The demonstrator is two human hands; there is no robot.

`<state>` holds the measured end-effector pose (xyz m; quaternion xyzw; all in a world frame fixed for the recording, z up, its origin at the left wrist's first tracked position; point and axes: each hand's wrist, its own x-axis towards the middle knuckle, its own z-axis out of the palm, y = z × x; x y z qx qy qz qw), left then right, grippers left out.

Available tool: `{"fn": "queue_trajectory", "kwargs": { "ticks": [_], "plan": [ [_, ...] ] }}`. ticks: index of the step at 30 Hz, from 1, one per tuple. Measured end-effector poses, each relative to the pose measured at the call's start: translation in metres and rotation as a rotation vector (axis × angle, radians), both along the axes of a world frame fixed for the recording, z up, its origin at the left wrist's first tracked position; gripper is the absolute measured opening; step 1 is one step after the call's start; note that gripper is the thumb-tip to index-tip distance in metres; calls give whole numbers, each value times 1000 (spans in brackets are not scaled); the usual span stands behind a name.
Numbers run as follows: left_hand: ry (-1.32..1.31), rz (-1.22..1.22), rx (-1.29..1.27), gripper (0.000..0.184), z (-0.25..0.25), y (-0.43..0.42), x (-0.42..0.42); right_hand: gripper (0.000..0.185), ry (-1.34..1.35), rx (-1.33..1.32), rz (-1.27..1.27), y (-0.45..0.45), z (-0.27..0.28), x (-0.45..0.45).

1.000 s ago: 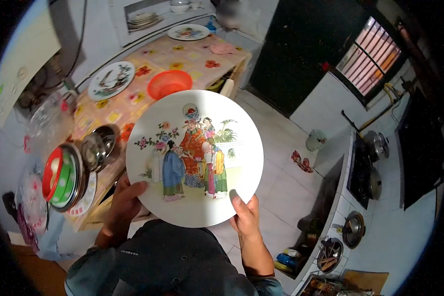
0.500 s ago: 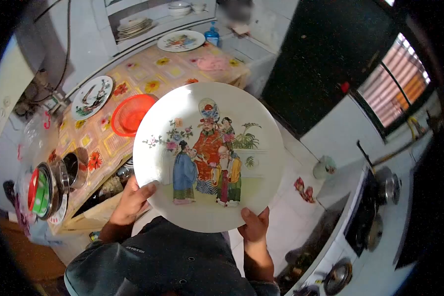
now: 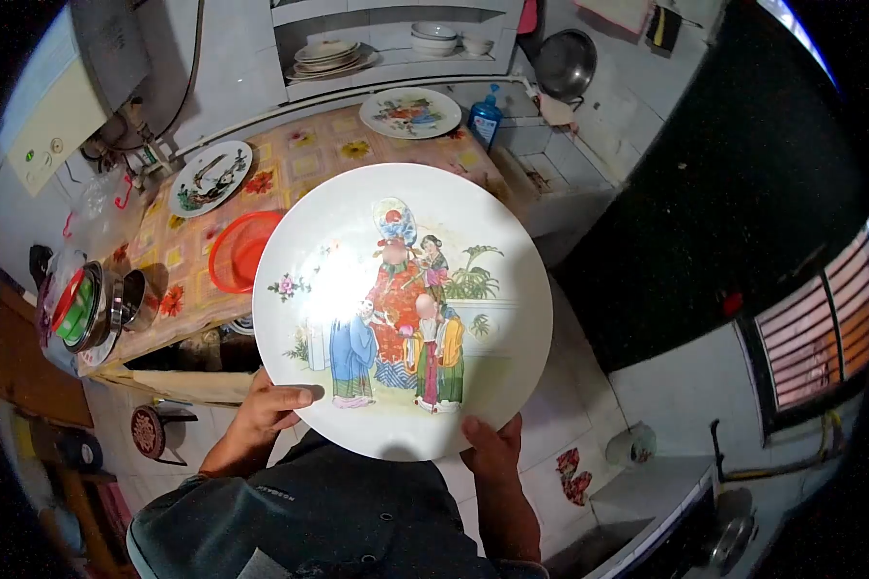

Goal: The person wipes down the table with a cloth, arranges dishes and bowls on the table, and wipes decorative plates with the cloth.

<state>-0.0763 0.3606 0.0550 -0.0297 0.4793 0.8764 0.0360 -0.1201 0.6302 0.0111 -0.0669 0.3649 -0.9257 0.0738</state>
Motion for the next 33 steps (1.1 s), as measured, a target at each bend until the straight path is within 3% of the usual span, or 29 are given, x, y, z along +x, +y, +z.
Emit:
{"fn": "queue_trajectory", "kwargs": {
  "ticks": [3, 5, 8, 9, 10, 12, 13, 15, 18, 24, 26, 28, 30, 31, 33],
  "plan": [
    [-28, 2, 50, 57, -10, 9, -37, 59, 43, 115, 102, 12, -3, -52],
    [-60, 26, 103, 59, -30, 10, -66, 42, -22, 107, 116, 13, 6, -87],
    [-62, 47, 304, 64, -47, 9, -96, 41, -10, 185, 160, 18, -3, -122],
    [134, 53, 105, 65, -51, 12, -106, 41, -19, 189, 181, 26, -12, -141],
    [324, 95, -80, 66, -56, 16, -115, 37, 152, 478, 188, 32, -24, -162],
    [-67, 242, 380, 65, -57, 17, -124, 34, 338, 744, 210, 42, -33, -193],
    [-54, 318, 346, 63, -55, 20, -127, 34, 261, 759, 323, 45, -30, -214],
    [-88, 299, 362, 63, -52, 9, -121, 47, 456, 652, 388, 42, -26, -256],
    [-207, 628, 196, 65, -38, 36, -124, 44, 520, 962, 265, 18, 8, -310],
    [-113, 920, 255, 67, -30, 103, -137, 53, 1324, 1455, 198, -25, 21, -419],
    [-113, 991, 257, 68, -40, 120, -137, 61, 1424, 1426, 320, -50, 22, -423],
    [-57, 981, 304, 68, -44, 131, -138, 53, 1512, 1257, 373, -75, 35, -413],
    [-65, 1034, 350, 68, -19, 147, -151, 51, 1742, 1295, 388, -93, -16, -459],
    [-95, 1060, 333, 70, -18, 153, -152, 49, 1205, 1015, 754, -99, -25, -459],
    [-121, 1096, 319, 73, -17, 155, -152, 44, 617, 682, 1021, -109, -32, -459]
  ]
}}
